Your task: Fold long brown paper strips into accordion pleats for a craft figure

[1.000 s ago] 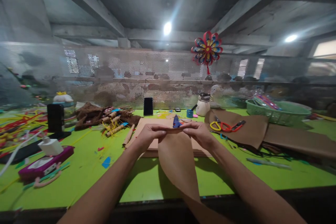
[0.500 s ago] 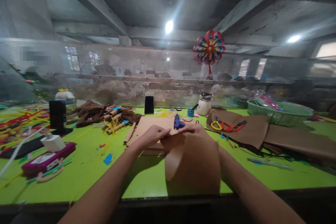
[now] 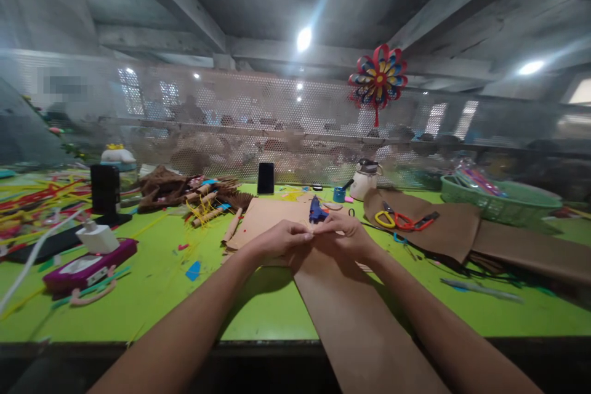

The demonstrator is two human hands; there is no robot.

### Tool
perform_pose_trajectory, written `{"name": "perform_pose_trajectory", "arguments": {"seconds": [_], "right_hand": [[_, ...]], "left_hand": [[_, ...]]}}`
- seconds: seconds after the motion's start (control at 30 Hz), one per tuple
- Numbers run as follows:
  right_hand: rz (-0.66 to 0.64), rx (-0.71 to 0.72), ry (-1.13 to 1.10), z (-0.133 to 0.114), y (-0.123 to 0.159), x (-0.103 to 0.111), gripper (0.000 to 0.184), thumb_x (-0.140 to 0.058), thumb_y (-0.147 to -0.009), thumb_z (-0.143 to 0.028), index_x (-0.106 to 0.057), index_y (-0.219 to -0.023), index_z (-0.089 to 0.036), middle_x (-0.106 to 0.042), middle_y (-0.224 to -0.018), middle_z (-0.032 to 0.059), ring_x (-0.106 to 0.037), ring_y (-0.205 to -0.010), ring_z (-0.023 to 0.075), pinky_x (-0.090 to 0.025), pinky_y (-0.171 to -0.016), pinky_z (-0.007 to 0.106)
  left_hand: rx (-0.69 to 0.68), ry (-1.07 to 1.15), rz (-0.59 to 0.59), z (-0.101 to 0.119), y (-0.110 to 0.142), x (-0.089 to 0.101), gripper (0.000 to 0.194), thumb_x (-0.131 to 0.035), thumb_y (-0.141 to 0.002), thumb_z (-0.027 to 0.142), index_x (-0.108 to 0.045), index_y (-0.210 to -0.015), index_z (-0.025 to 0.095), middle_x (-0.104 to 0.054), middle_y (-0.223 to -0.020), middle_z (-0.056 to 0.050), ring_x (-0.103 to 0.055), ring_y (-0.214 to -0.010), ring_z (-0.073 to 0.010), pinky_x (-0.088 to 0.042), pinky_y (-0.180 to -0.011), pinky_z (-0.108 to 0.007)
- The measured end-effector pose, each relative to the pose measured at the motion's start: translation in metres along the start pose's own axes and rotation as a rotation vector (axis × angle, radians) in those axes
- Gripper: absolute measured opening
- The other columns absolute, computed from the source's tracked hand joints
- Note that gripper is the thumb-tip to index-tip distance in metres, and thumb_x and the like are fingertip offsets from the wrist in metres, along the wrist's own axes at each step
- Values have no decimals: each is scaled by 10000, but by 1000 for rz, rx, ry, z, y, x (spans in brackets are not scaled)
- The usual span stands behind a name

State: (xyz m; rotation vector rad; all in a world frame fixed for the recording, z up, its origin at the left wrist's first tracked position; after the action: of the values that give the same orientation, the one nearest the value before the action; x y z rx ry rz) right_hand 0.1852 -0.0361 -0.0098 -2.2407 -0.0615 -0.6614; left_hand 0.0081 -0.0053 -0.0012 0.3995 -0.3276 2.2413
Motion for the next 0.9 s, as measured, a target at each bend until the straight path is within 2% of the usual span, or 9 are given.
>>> {"name": "perform_pose_trajectory", "arguments": {"seconds": [0.2,0.37,0.57,0.7,0.77,0.83,0.9], "right_hand": [[-34,3,-50,-1,0,2,138,-581,-748,-251,-711,-785,-219,-630,-746,53,-569,-682,140,-465,-637,284],[-48,-30,-63,0,1,0,133,-605,-730,-264,-716,-779,-208,-620,-735,60,-571,-668,145,-463,-610,278],[-103,-124,-115,-2,1,4,162,-612,-715,-283,-714,-809,-199,-621,-762,57,-562,-724,155,-455,-673,293],[-237,-257,-287,-2,2,15,330,-627,-677,-267,-656,-994,-182,-628,-880,54,-553,-831,176,-431,-748,305],[-247,-320,-346,-4,2,19,407,-623,-673,-272,-611,-1070,-180,-620,-911,50,-542,-846,175,-422,-747,296],[-245,-374,-327,-6,2,19,338,-601,-699,-309,-637,-1000,-159,-620,-871,48,-535,-811,164,-413,-723,279],[-244,-410,-256,-7,1,16,269,-582,-719,-360,-668,-822,-127,-608,-751,37,-521,-716,141,-400,-663,255]], "left_hand": [[-43,47,-22,-3,0,0,322,-523,-749,444,-628,-680,147,-514,-638,6,-365,-581,-102,-288,-545,-208],[41,37,-33,-12,-3,-4,373,-543,-720,491,-584,-659,126,-383,-533,40,-245,-486,-75,-176,-463,-218],[27,-21,-15,-15,-7,-6,435,-524,-700,559,-488,-596,138,-290,-512,61,-204,-462,-62,-151,-449,-215],[-18,-166,-15,-8,-7,-5,435,-459,-753,542,-459,-589,140,-316,-524,53,-252,-483,-69,-198,-460,-206],[-39,-233,2,-5,-7,-4,428,-436,-773,524,-485,-604,133,-344,-538,43,-279,-505,-76,-225,-476,-205],[-51,-271,9,-3,-7,-4,420,-426,-782,508,-526,-641,124,-378,-558,33,-300,-525,-82,-249,-491,-205],[-53,-303,9,-2,-6,-5,415,-414,-791,493,-554,-682,118,-401,-573,28,-309,-534,-85,-259,-496,-205]]}}
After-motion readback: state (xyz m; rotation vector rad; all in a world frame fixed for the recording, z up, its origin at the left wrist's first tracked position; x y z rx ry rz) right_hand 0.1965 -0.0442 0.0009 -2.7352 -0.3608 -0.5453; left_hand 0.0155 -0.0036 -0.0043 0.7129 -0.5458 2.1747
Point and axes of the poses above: each hand's wrist, its own y-axis away from the middle knuckle, its own x-axis out of the back of the hand, z = x × y, the point moved 2 cm from there along -y, towards the middle knuckle
